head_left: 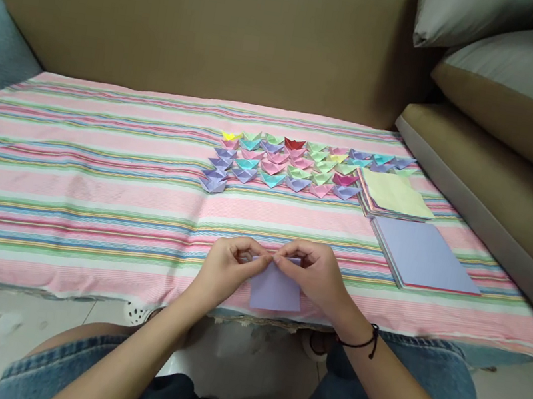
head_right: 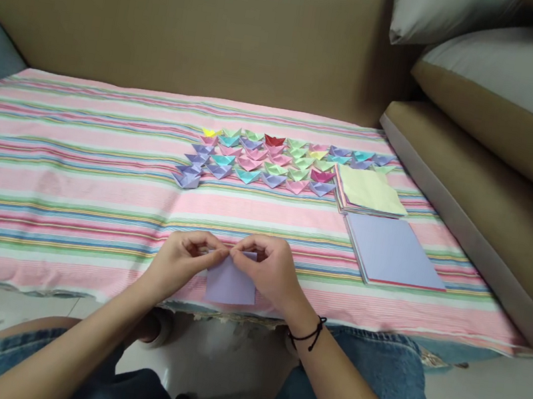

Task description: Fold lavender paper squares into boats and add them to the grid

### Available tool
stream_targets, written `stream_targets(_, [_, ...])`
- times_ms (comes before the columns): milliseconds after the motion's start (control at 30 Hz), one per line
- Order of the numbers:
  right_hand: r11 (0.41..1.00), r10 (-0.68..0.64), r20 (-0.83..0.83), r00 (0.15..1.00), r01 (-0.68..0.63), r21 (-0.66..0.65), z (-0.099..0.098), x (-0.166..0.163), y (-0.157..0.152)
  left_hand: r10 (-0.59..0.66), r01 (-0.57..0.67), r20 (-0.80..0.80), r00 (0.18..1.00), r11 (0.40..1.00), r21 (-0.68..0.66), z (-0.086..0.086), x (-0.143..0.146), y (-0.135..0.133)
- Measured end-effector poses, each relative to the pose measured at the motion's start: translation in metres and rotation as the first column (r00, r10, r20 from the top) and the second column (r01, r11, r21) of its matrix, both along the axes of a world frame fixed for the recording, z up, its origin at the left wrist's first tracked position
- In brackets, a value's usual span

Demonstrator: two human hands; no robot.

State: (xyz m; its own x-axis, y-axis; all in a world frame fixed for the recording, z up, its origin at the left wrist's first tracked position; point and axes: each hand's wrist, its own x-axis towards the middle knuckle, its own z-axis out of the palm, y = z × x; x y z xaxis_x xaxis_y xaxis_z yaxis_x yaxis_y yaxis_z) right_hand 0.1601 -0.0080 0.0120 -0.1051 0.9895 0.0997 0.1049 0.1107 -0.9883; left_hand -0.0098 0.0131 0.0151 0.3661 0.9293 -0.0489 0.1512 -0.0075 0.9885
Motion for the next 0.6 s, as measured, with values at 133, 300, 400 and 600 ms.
stream_targets(133, [0.999,0.030,-0.010,1.000,-0.030,-0.039,0.003,0.009,0.002,0.010,-0.009,-0.010,1.000,1.000,0.015,0.006,-0.003,0.001])
stream_targets(300, [0.994,0.046,-0.029,0.999,-0.048,-0.095,0.006,0.014,0.002,0.019,-0.019,0.010,1.000,1.000,-0.009,0.008,-0.004,0.000])
stream_targets(400, [0.993,0.057,-0.013,0.998,-0.058,-0.104,0.008,0.015,0.002,0.018,-0.017,0.030,0.999,0.999,-0.047,0.009,-0.003,0.000])
stream_targets(600, [0.978,-0.193,-0.025,0.981,0.190,-0.084,0.017,0.046,0.007,0.209,-0.207,0.062,0.976,0.978,-0.039,0.016,-0.022,0.006])
